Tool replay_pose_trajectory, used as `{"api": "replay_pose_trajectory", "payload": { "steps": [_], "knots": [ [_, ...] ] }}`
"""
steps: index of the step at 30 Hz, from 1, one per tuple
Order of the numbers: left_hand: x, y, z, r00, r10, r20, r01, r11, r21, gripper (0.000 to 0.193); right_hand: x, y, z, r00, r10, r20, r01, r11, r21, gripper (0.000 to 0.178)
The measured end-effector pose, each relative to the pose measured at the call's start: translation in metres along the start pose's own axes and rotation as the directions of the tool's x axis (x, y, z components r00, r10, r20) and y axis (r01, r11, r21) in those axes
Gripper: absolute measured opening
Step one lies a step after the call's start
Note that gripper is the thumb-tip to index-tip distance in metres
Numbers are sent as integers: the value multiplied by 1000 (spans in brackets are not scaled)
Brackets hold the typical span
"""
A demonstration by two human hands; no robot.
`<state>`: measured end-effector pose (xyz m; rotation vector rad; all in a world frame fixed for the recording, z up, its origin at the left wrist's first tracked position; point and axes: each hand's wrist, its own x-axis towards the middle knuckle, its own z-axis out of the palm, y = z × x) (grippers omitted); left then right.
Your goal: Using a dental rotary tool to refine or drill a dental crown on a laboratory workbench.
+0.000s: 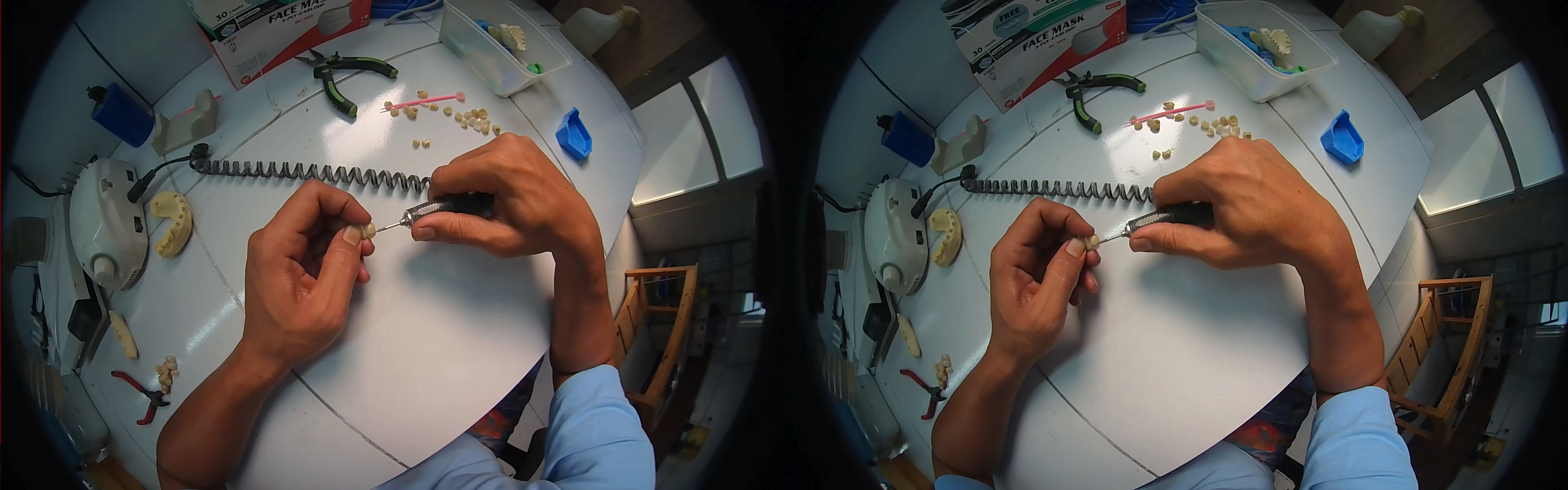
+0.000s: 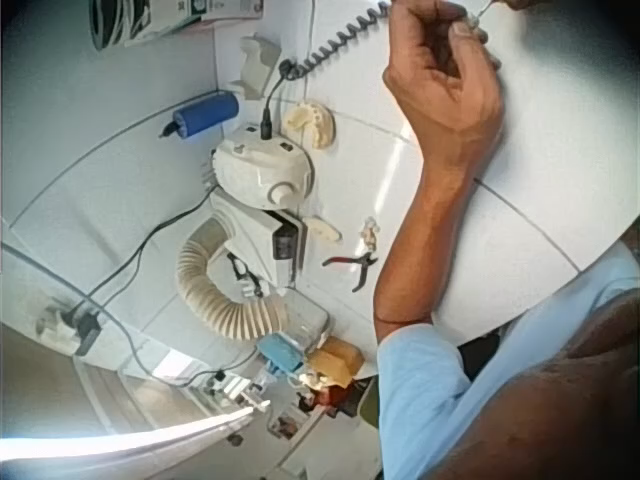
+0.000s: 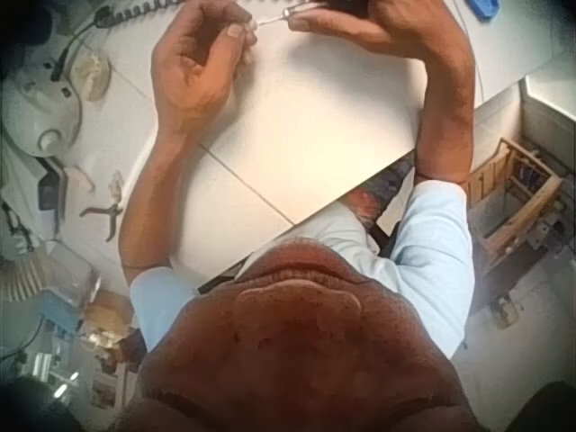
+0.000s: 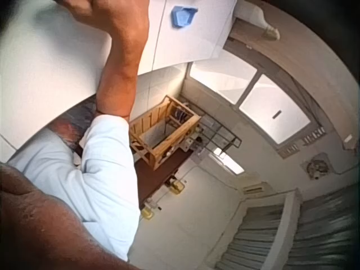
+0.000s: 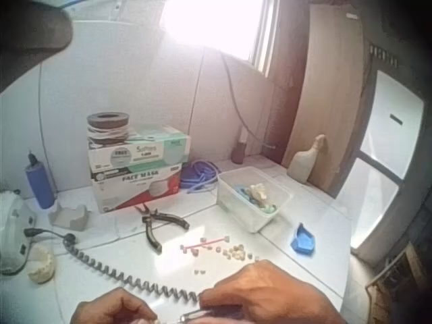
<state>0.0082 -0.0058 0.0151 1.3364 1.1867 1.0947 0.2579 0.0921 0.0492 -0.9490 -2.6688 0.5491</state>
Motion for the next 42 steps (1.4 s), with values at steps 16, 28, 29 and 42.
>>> {"api": "replay_pose_trajectory", "payload": {
  "steps": [16, 28, 29, 42],
  "knots": [
    [1, 8, 0, 999, -49, -5, 49, 999, -19, 9, 0, 0, -2, 1000, 23, 5, -23, 1000, 9, 59],
    [0, -3, 0, 998, 55, -43, -55, 998, -1, 7, 0, -1, -1, 1000, 22, -7, -22, 1000, 6, 59],
    [0, 1, -1, 1000, 13, -19, -13, 1000, 23, 7, 0, -1, -2, 999, 40, 6, -40, 999, -5, 59],
    [0, 2, -1, 999, -53, -9, 54, 994, 92, 5, -1, -4, -4, 999, 49, 21, -48, 998, -52, 58]
  ]
}}
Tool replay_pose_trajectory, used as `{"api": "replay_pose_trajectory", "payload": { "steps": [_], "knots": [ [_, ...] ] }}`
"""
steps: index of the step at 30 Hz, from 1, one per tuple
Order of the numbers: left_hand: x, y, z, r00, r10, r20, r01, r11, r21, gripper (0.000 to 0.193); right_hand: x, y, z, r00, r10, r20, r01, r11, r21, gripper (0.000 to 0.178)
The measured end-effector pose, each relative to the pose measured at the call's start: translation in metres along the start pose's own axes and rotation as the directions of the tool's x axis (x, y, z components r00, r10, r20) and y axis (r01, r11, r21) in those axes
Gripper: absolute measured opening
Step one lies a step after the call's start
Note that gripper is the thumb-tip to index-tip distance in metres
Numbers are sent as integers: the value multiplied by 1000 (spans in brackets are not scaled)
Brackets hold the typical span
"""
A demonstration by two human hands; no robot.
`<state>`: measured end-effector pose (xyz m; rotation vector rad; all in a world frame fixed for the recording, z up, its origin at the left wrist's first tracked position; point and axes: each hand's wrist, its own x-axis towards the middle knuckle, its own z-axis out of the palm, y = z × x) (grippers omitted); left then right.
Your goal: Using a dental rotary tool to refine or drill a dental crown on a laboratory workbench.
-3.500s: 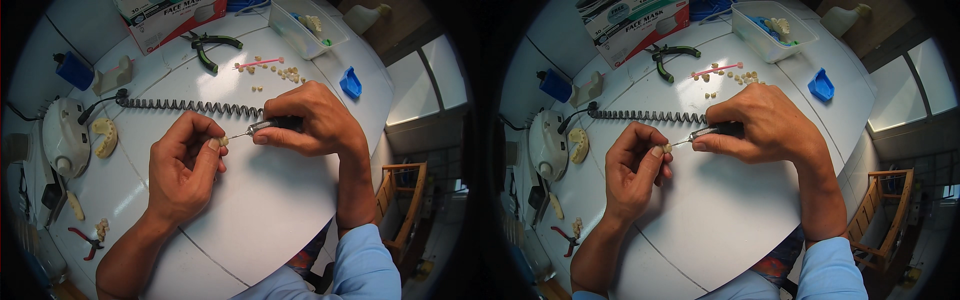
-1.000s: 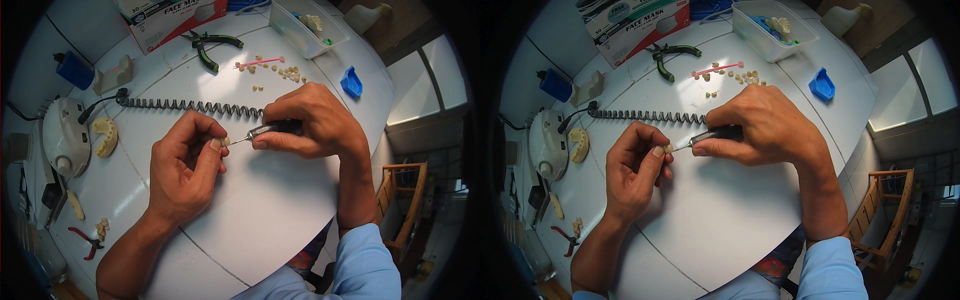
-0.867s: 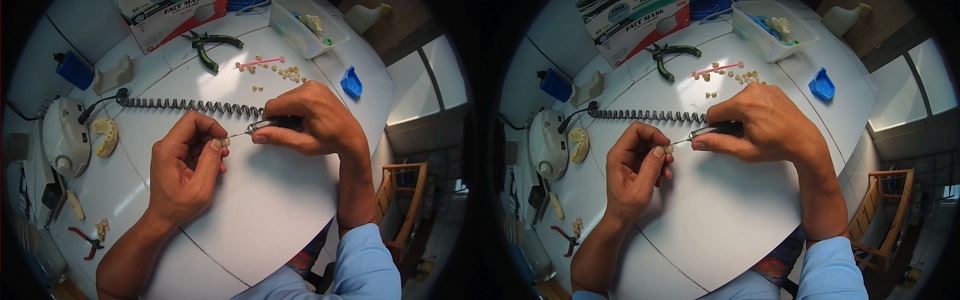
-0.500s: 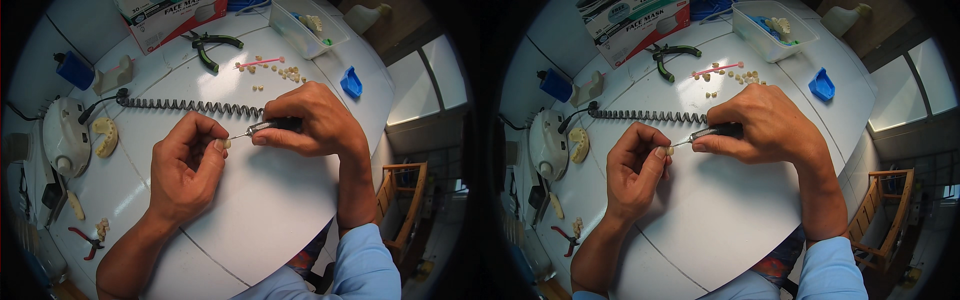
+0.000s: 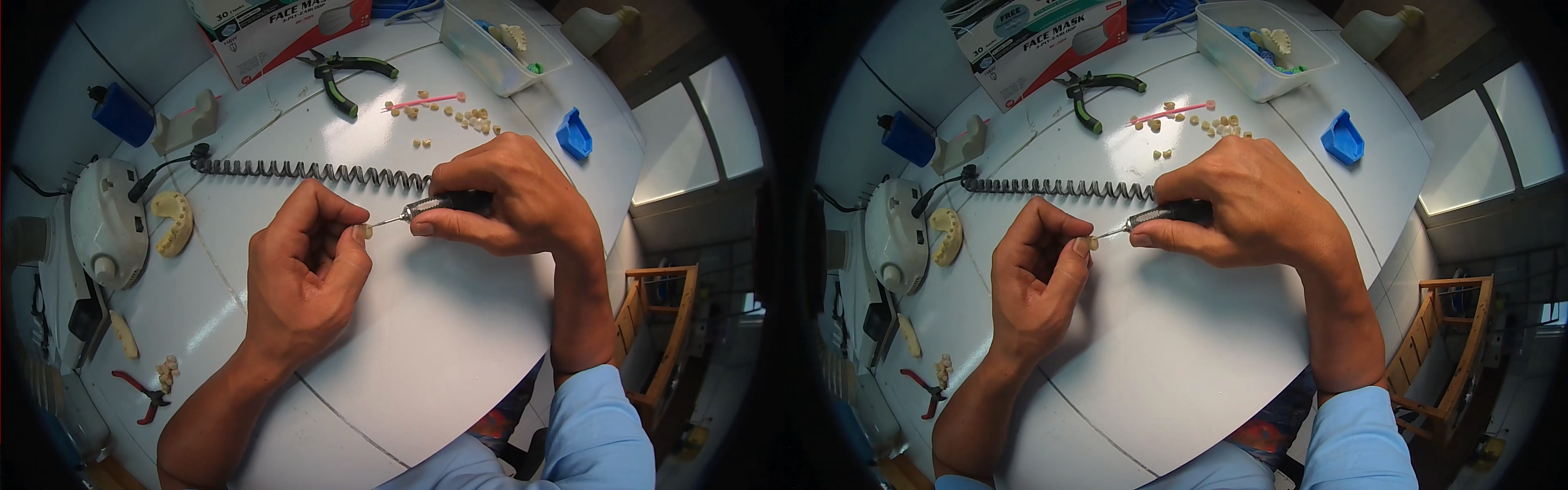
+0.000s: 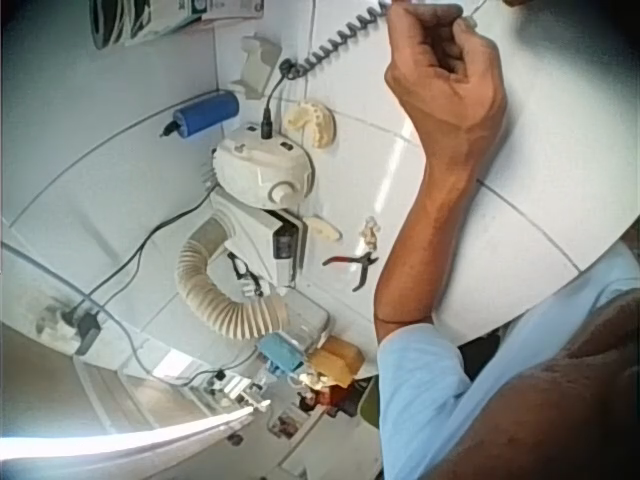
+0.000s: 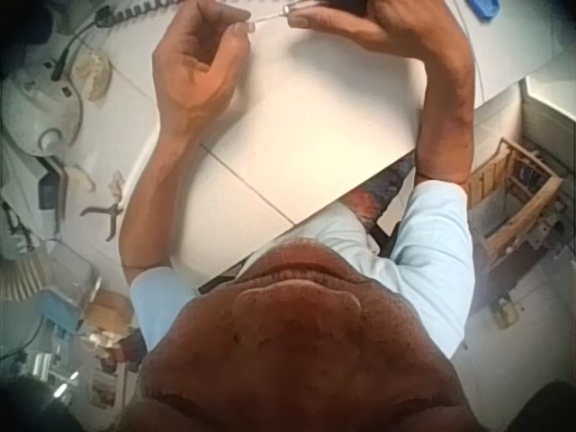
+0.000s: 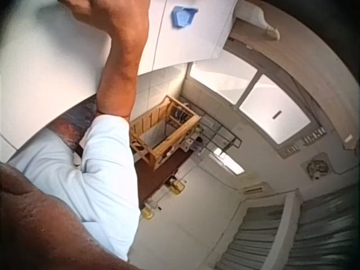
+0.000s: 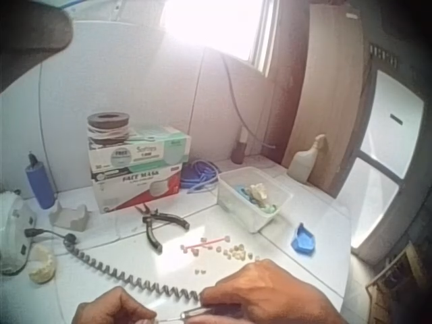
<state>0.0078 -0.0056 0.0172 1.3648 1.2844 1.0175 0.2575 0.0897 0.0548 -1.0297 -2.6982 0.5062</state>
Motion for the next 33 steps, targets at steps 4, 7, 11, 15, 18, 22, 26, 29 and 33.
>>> {"api": "replay_pose_trajectory", "payload": {
  "steps": [4, 7, 11, 15, 18, 22, 26, 29, 33],
  "knots": [
    [0, -1, -1, 1000, 2, -3, -2, 1000, 15, 5, 1, -1, 1, 1000, -6, -6, 6, 1000, 4, 57],
    [0, -1, -1, 1000, 6, -2, -6, 1000, 9, 6, 1, -1, 1, 1000, -3, -7, 3, 1000, -11, 57],
    [0, -1, -1, 1000, 5, 1, -5, 1000, 16, 6, 1, -2, 1, 1000, 3, 0, -3, 1000, -9, 57],
    [0, -1, 0, 1000, 0, 0, 0, 1000, 12, 5, 1, -2, 1, 1000, -2, -12, 2, 1000, -21, 56],
    [1, -8, 3, 992, 91, -89, -94, 995, -31, 4, 1, -3, 1, 1000, -6, 2, 6, 1000, -6, 56],
    [0, -1, -1, 1000, -7, 4, 7, 1000, 18, 5, 0, 0, 4, 996, -61, -71, 62, 998, 4, 52],
    [0, -1, -2, 1000, 6, 6, -6, 1000, 22, 5, 1, -3, 1, 1000, 14, 8, -13, 1000, -29, 56],
    [0, -1, -2, 1000, 10, 8, -10, 1000, 24, 5, 1, -4, 1, 1000, 18, 1, -18, 1000, -19, 56],
    [1, -9, 3, 991, 98, -92, -99, 995, -4, 4, 2, -3, 1, 1000, -7, -7, 7, 999, -31, 55]
  ]
}}
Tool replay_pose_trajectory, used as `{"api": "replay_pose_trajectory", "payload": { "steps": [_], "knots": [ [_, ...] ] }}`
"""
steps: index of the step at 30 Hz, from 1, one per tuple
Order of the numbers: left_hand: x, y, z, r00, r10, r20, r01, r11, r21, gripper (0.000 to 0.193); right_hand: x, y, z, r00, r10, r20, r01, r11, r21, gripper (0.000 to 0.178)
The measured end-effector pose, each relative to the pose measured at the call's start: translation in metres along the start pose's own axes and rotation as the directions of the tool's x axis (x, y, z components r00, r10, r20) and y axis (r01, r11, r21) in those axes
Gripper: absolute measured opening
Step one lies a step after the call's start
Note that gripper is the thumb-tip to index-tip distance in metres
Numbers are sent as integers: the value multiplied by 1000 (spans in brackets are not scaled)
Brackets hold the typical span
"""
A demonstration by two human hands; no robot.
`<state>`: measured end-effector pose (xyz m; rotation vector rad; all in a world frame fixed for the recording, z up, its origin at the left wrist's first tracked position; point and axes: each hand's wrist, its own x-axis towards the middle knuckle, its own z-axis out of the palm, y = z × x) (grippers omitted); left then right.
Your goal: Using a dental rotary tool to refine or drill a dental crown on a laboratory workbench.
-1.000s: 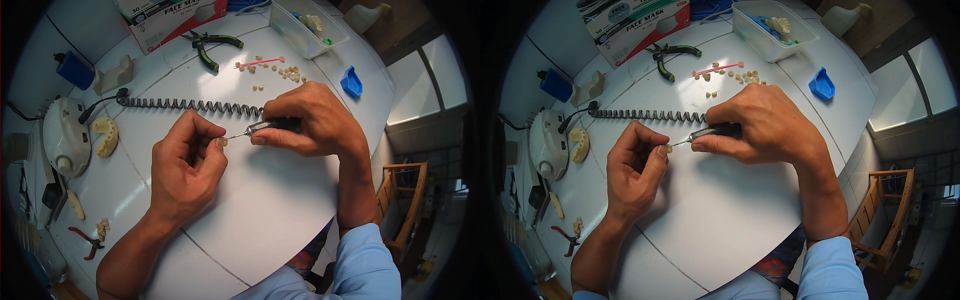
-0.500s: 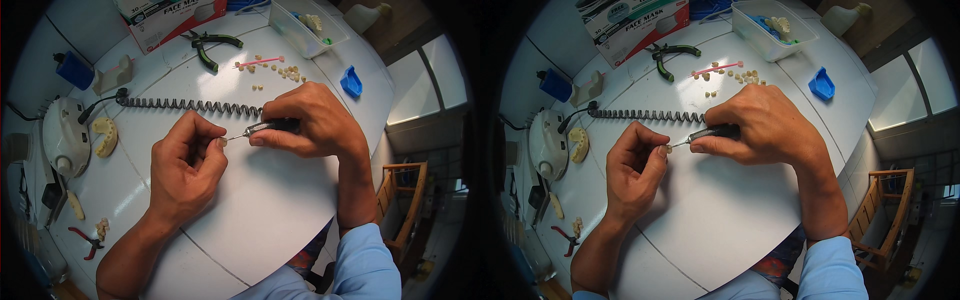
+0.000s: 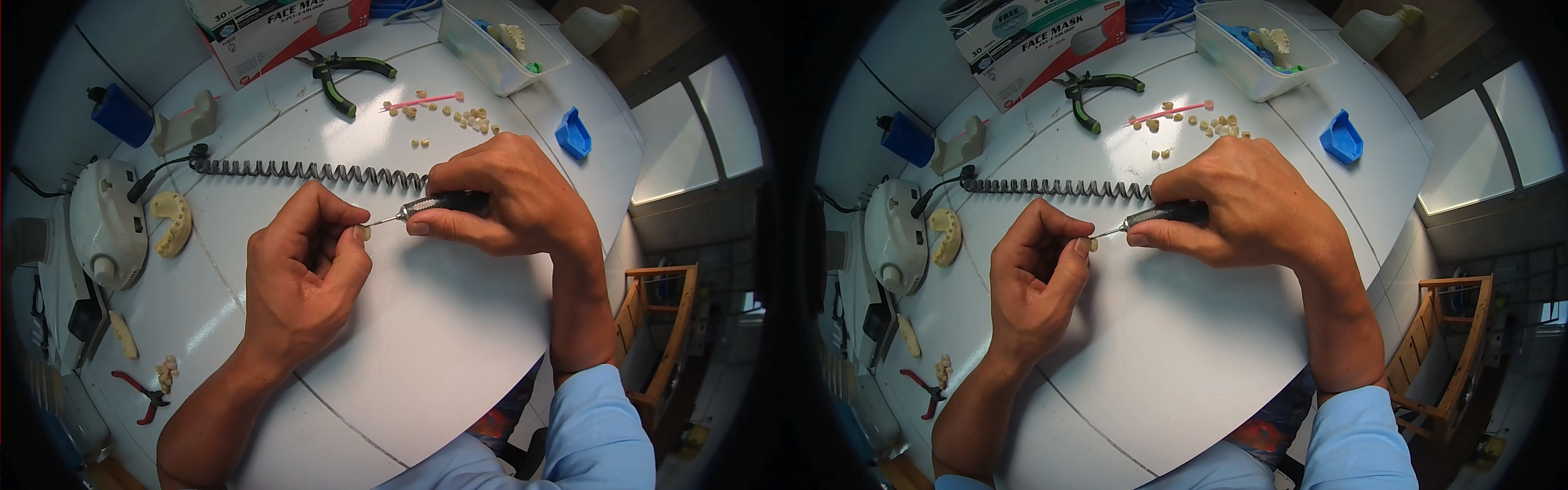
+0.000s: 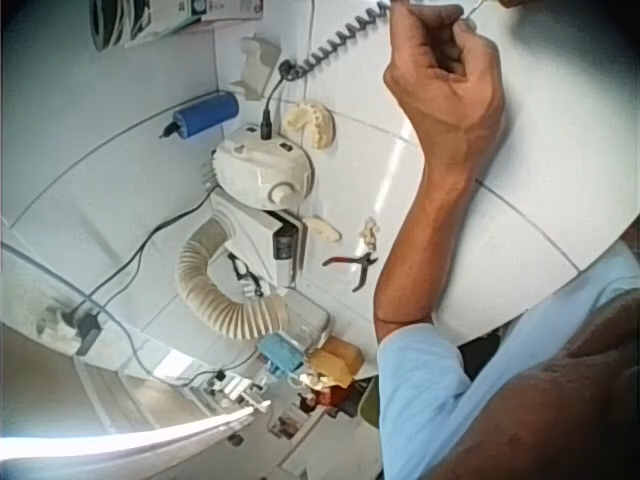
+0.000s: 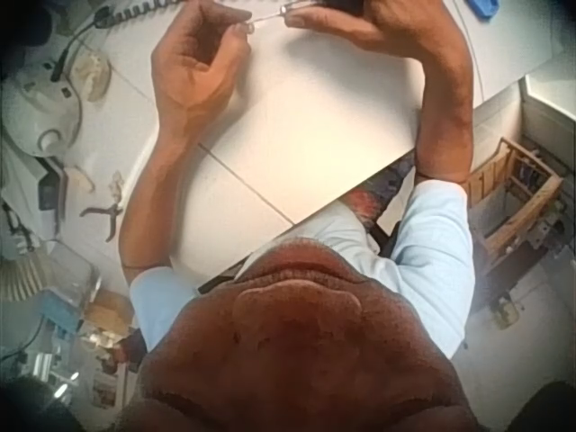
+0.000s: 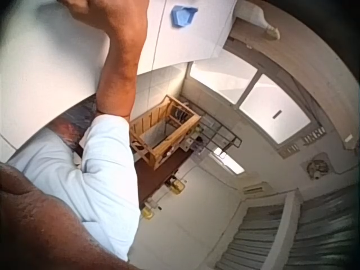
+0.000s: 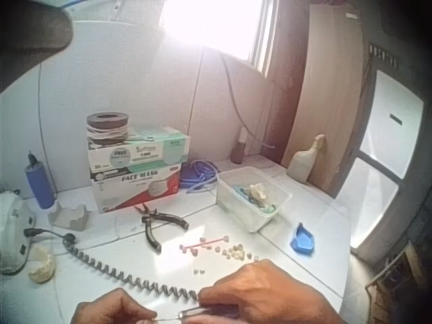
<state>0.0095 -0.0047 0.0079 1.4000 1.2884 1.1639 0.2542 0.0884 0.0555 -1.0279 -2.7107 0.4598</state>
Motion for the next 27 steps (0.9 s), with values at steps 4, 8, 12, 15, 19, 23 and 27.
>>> {"api": "replay_pose_trajectory", "payload": {
  "steps": [4, 8, 12, 15, 19, 23, 27],
  "knots": [
    [0, 1, -1, 1000, -9, 3, 9, 1000, -9, 4, -1, 0, 0, 1000, 1, 4, -1, 1000, 12, 55],
    [0, 9, -4, 992, -94, 89, 91, 995, 35, 5, -1, -1, -1, 1000, 21, 20, -21, 1000, 20, 55],
    [0, 8, -4, 993, -74, 87, 70, 997, 42, 6, -1, -1, -1, 1000, 20, 21, -21, 999, 33, 55],
    [0, 7, -5, 992, -86, 88, 82, 996, 41, 6, 0, -1, -1, 999, 31, 20, -32, 999, 24, 55],
    [0, -1, 1, 1000, 8, -4, -8, 1000, -9, 3, 0, -1, 0, 1000, 13, 17, -14, 999, 30, 55],
    [1, -2, 0, 1000, 12, 1, -12, 1000, -9, 3, -1, 0, -1, 1000, 17, 19, -17, 1000, 22, 56],
    [0, -1, -2, 1000, 18, 7, -18, 1000, 9, 4, 0, 0, 0, 1000, 9, -1, -9, 1000, 22, 56]
  ]
}}
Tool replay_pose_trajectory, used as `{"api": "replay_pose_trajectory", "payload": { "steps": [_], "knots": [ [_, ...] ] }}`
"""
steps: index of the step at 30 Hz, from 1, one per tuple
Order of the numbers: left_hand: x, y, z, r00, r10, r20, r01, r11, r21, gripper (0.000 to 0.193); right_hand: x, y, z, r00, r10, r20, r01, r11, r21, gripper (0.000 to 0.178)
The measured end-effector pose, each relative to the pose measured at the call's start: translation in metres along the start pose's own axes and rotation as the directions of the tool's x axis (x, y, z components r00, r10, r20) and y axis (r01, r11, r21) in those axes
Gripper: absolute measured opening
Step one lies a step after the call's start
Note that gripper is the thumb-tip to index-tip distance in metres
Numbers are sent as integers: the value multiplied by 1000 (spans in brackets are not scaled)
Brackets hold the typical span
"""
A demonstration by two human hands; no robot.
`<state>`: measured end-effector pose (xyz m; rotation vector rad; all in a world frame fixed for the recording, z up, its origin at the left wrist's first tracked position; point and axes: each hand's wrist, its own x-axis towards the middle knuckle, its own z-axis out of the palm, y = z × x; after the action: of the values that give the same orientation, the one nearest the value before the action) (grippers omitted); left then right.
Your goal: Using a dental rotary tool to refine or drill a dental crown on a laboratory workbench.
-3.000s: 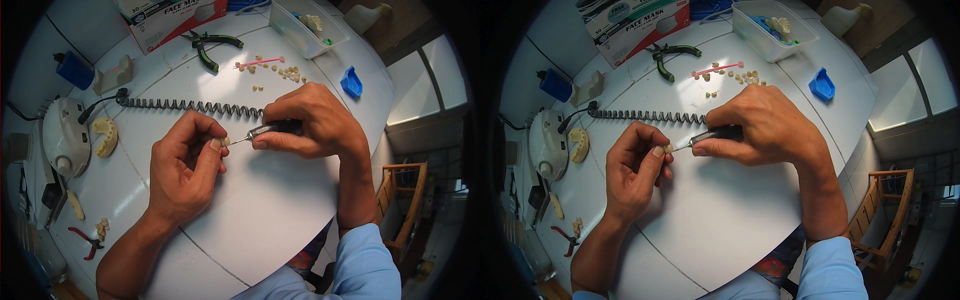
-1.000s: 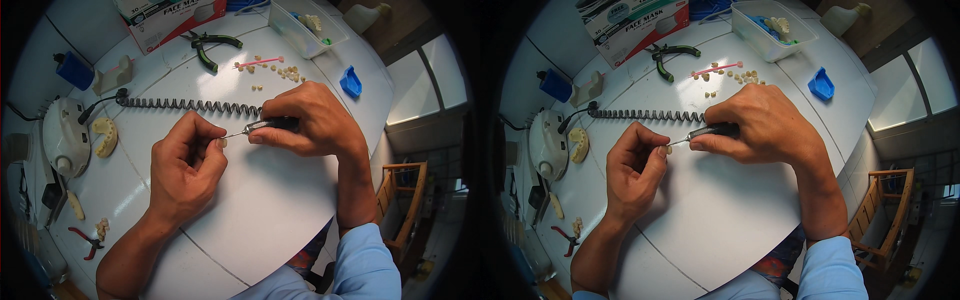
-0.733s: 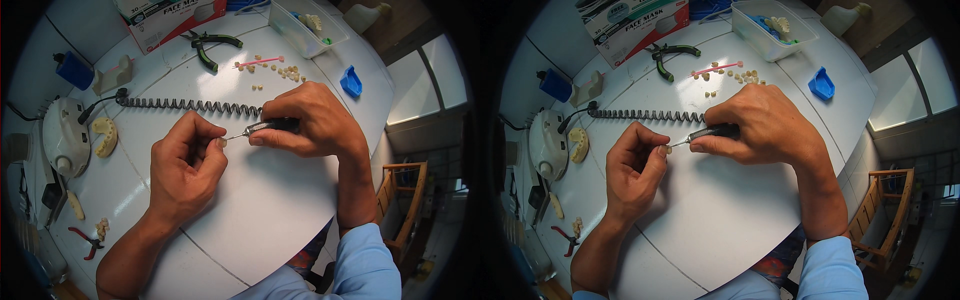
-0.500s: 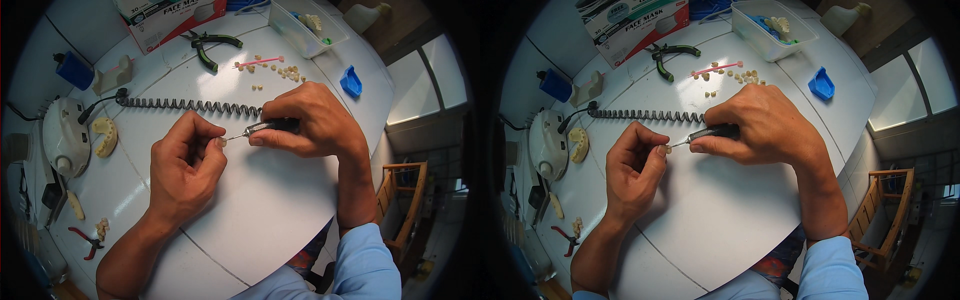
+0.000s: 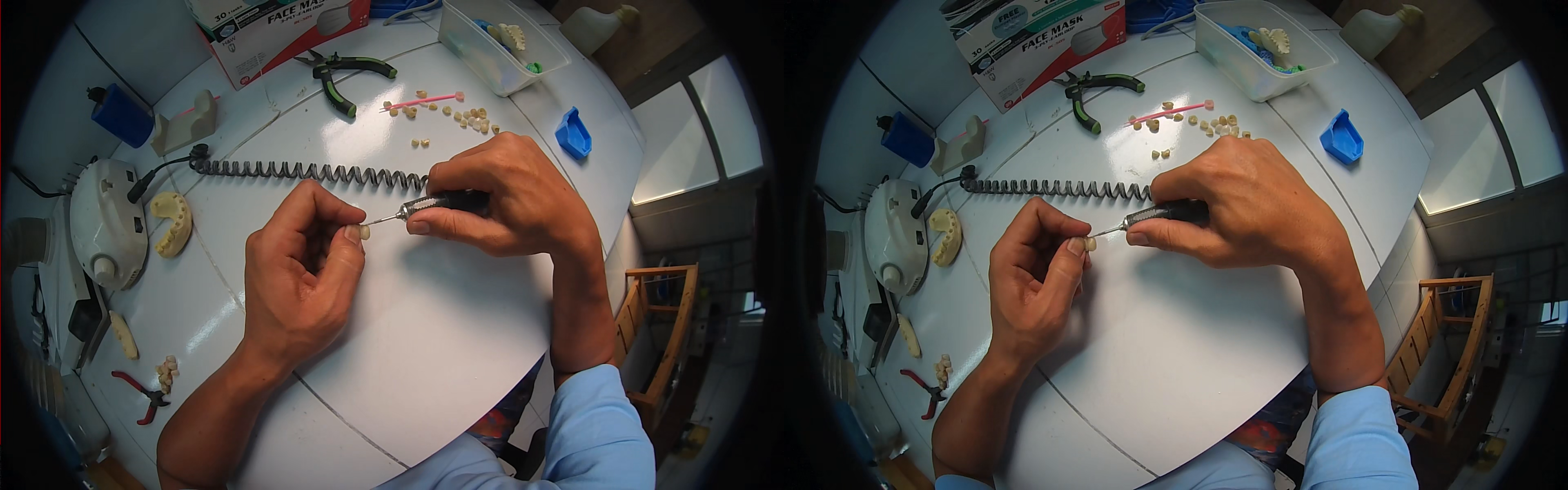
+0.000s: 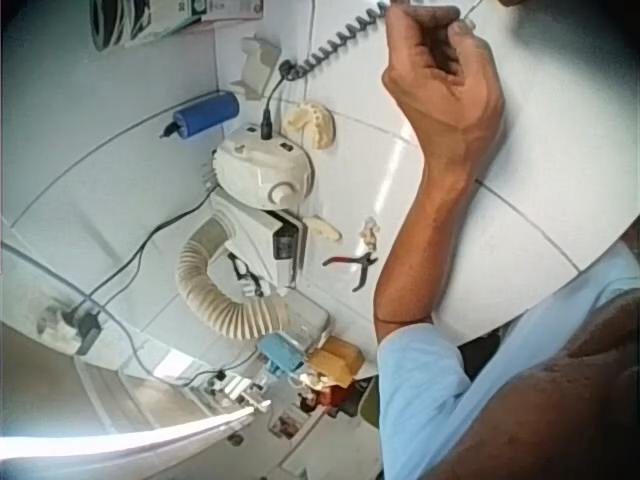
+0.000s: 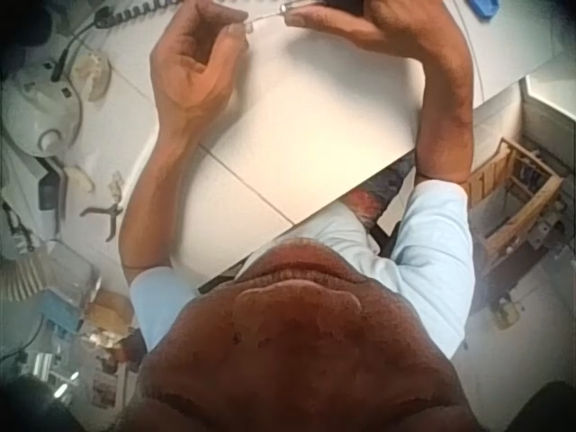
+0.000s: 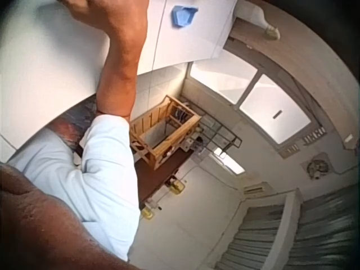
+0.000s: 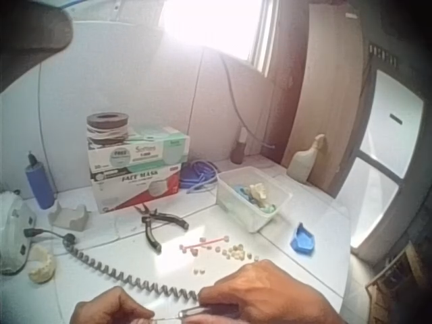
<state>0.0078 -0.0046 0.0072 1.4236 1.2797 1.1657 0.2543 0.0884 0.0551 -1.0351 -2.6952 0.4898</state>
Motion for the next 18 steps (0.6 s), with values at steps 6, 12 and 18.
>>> {"api": "replay_pose_trajectory", "payload": {
  "steps": [6, 12, 18],
  "knots": [
    [-1, 8, 4, 999, -26, -19, 24, 995, -98, 7, 0, 3, 1, 1000, 8, -8, -8, 998, 61, 54],
    [-1, 3, 0, 997, -48, 58, 55, 990, -132, 9, 0, 6, 2, 999, -29, -16, 31, 996, 79, 55],
    [0, 2, -1, 997, -5, 72, 12, 995, -97, 8, 0, 9, 4, 999, -28, -29, 32, 992, 122, 57]
  ]
}}
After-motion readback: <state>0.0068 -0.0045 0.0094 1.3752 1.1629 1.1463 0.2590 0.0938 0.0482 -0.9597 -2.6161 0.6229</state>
